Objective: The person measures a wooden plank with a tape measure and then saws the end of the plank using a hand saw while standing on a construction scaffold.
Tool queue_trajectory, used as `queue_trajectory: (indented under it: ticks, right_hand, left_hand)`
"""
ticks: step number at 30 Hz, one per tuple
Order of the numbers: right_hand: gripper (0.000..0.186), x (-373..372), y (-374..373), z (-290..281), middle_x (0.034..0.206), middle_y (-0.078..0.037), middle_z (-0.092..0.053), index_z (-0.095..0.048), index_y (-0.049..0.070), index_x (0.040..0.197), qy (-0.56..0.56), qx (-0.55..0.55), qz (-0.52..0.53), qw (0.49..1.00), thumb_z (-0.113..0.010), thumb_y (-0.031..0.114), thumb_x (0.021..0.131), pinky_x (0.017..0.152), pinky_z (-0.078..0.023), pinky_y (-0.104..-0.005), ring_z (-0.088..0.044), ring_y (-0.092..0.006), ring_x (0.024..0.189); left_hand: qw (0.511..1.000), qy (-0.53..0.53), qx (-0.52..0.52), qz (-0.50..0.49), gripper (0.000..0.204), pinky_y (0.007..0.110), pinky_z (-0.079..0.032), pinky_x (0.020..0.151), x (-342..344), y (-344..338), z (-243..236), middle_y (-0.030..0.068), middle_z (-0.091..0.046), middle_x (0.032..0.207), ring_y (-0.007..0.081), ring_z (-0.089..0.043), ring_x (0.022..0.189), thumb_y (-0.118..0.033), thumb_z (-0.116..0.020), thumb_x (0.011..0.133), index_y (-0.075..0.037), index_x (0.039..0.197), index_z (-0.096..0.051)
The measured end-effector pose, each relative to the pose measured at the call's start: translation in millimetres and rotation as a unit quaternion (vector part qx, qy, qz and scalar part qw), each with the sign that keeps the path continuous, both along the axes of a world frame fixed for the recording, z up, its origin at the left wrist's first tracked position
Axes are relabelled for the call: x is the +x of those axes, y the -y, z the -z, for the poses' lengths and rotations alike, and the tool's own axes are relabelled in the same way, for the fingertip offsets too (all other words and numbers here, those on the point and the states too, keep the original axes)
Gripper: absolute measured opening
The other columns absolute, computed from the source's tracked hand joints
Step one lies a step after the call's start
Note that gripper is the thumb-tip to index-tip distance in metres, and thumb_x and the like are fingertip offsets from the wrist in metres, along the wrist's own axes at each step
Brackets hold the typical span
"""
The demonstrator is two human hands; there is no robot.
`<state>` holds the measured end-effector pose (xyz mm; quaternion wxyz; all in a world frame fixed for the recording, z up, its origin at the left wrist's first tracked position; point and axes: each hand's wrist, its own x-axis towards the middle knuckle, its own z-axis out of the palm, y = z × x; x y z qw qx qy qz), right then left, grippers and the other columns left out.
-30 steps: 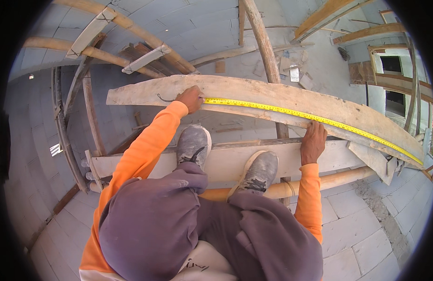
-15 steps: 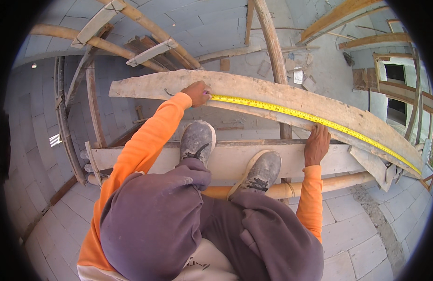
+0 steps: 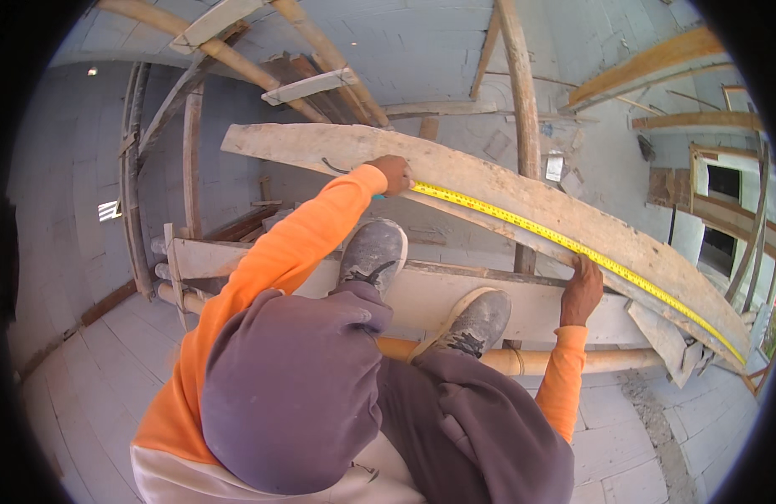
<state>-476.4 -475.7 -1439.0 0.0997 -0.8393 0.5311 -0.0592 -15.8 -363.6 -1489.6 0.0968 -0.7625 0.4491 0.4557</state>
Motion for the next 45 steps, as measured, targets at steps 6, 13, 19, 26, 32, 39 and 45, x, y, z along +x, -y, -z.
queue_trajectory:
  ticks: [6, 13, 19, 26, 32, 39, 45]
  right_hand:
    - [0.023, -3, -2, 4, 0.105, -0.016, -0.069, -0.069, 0.001, 0.103, -0.034, -0.003, -0.053, 0.998, -0.053, 0.017, 0.099, 0.088, -0.05, -0.0431, -0.064, -0.0355, 0.099]
    - [0.032, 1, -10, -5, 0.113, -0.019, -0.068, -0.066, 0.001, 0.114, -0.068, 0.073, -0.042, 0.994, -0.049, 0.026, 0.103, 0.091, -0.048, -0.0461, -0.062, -0.0396, 0.106]
    - [0.033, 16, -8, -35, 0.111, -0.022, -0.067, -0.066, 0.0, 0.112, -0.103, 0.084, -0.017, 0.991, -0.048, 0.027, 0.104, 0.086, -0.049, -0.0465, -0.063, -0.0412, 0.102]
    - [0.03, 14, -12, -21, 0.11, -0.022, -0.067, -0.065, 0.0, 0.114, -0.051, 0.082, -0.047, 0.994, -0.05, 0.024, 0.104, 0.088, -0.049, -0.0464, -0.063, -0.0414, 0.101]
    - [0.03, 13, -14, -24, 0.111, -0.023, -0.066, -0.064, -0.002, 0.112, -0.071, 0.086, -0.034, 0.993, -0.051, 0.024, 0.104, 0.088, -0.048, -0.0471, -0.062, -0.0422, 0.102]
    - [0.031, 7, -9, -14, 0.11, -0.023, -0.066, -0.064, -0.002, 0.112, -0.08, 0.044, -0.049, 0.995, -0.051, 0.026, 0.104, 0.086, -0.048, -0.0481, -0.062, -0.0426, 0.1]
    - [0.032, 8, -11, -16, 0.111, -0.023, -0.067, -0.064, -0.001, 0.112, -0.084, 0.072, -0.042, 0.993, -0.051, 0.027, 0.103, 0.086, -0.048, -0.0485, -0.062, -0.0422, 0.101]
  left_hand:
    - [0.997, 0.067, 0.041, -0.014, 0.038, 0.056, -0.047, 0.098, -9, -9, -26, 0.0074, -0.065, 0.134, 0.0321, -0.061, 0.125, -0.023, -0.065, 0.091, -0.016, 0.128, -0.067]
    - [0.995, 0.061, 0.007, -0.072, 0.037, 0.054, -0.046, 0.089, -14, -26, -28, -0.0004, -0.067, 0.131, 0.0249, -0.062, 0.122, -0.02, -0.066, 0.091, -0.022, 0.127, -0.068]
    - [0.997, 0.055, -0.005, -0.051, 0.038, 0.055, -0.043, 0.089, -19, -23, -73, -0.0039, -0.067, 0.132, 0.0214, -0.06, 0.124, -0.021, -0.068, 0.09, -0.023, 0.128, -0.068]
    - [0.995, 0.073, 0.008, -0.066, 0.042, 0.058, -0.041, 0.088, -18, -25, -56, -0.0023, -0.065, 0.134, 0.0236, -0.059, 0.124, -0.021, -0.069, 0.089, -0.022, 0.131, -0.066]
    - [0.995, 0.075, -0.005, -0.062, 0.042, 0.058, -0.041, 0.092, -17, -26, -58, -0.0007, -0.064, 0.136, 0.0247, -0.058, 0.126, -0.023, -0.068, 0.091, -0.022, 0.132, -0.065]
    - [0.995, 0.072, -0.019, -0.061, 0.042, 0.058, -0.041, 0.094, -19, -25, -59, -0.0005, -0.064, 0.137, 0.0252, -0.058, 0.127, -0.023, -0.067, 0.091, -0.021, 0.133, -0.065]
    - [0.996, 0.073, -0.011, -0.056, 0.042, 0.058, -0.04, 0.096, -22, -26, -54, -0.0003, -0.063, 0.137, 0.0257, -0.058, 0.127, -0.023, -0.067, 0.092, -0.021, 0.134, -0.064]
